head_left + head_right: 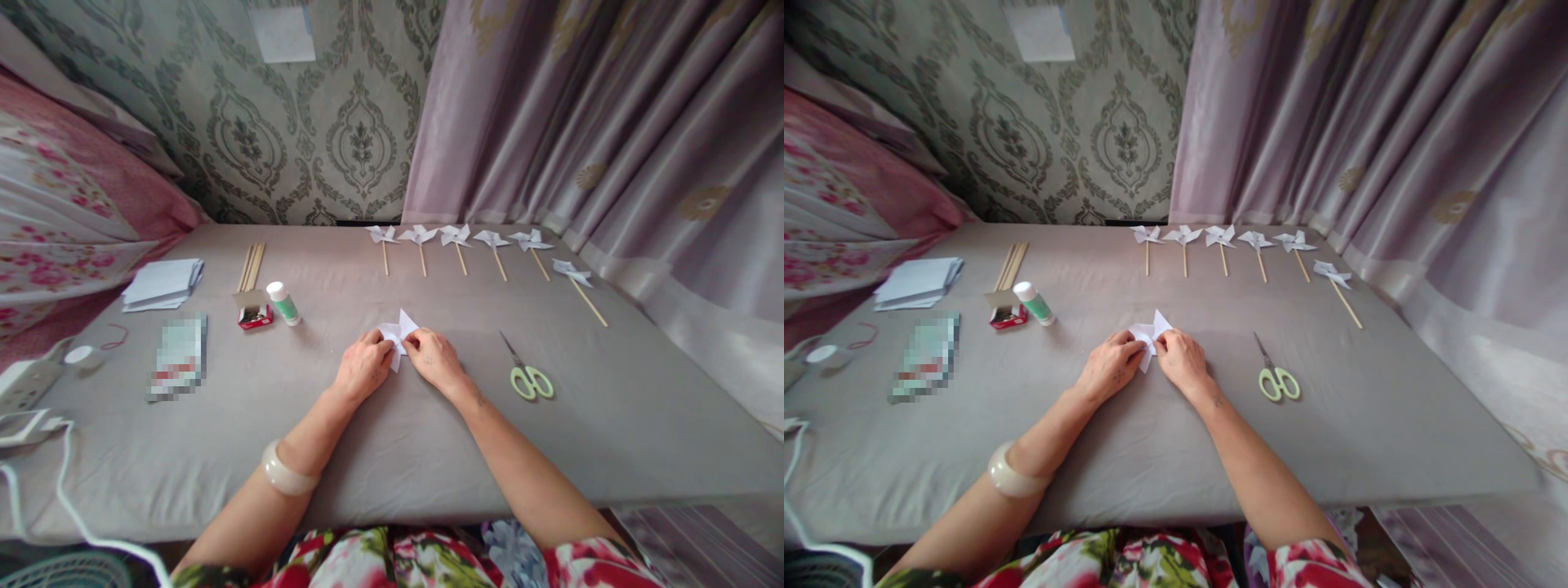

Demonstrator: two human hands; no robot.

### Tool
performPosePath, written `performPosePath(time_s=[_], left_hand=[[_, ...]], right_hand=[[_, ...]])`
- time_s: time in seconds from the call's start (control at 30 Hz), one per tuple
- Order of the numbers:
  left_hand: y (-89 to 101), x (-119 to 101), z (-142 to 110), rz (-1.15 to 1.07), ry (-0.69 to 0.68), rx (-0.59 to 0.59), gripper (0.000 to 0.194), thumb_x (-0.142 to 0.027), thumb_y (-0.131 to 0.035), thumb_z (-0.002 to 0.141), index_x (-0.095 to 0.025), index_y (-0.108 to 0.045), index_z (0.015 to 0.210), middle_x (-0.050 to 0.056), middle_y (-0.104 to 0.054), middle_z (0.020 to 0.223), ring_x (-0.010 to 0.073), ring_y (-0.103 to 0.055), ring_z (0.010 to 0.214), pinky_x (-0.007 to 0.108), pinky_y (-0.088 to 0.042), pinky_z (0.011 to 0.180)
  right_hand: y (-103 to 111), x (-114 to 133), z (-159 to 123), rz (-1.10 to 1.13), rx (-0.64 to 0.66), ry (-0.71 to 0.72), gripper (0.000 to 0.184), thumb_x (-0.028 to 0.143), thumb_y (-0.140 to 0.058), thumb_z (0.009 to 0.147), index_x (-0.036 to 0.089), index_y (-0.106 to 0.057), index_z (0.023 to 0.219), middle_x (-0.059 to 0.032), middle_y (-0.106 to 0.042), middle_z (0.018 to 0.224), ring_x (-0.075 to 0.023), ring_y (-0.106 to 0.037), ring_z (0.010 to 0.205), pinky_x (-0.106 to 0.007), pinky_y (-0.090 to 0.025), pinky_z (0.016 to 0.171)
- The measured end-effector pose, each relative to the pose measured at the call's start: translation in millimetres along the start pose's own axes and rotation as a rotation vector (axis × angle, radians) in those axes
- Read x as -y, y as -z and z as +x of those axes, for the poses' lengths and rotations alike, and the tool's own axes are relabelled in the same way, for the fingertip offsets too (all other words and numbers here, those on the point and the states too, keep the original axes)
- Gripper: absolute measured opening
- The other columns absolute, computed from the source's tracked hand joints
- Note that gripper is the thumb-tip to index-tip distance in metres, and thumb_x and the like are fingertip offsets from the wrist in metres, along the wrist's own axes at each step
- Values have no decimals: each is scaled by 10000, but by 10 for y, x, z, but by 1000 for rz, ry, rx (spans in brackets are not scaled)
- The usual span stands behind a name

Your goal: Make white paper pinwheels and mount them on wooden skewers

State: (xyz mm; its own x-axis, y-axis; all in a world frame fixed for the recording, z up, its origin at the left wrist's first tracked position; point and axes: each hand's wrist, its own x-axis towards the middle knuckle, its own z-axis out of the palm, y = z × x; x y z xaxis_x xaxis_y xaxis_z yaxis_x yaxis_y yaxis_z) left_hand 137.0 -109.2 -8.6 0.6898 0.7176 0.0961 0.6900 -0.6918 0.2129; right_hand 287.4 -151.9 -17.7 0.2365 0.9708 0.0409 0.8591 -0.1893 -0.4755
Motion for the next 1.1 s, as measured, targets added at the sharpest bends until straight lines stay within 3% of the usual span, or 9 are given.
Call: performPosePath(time_s=[0.7, 1.1], left_hand=[[-28, -18, 10, 40, 15, -18, 271, -266, -382, 933, -213, -648, 920, 43, -618, 979, 170, -597, 950, 238, -456, 754], [2, -63, 20, 60, 46, 33, 283, -245, -364, 936, -198, -642, 945, 62, -612, 1003, 180, -585, 968, 252, -462, 773]], right_hand=[[86, -43, 7, 44, -6, -42, 187, 268, -538, 848, 191, -705, 883, -69, -715, 920, -182, -642, 861, -251, -426, 755], [96, 16, -5, -11, 26, 3, 199, 278, -512, 879, 202, -692, 912, -72, -703, 975, -184, -638, 899, -248, -425, 753]])
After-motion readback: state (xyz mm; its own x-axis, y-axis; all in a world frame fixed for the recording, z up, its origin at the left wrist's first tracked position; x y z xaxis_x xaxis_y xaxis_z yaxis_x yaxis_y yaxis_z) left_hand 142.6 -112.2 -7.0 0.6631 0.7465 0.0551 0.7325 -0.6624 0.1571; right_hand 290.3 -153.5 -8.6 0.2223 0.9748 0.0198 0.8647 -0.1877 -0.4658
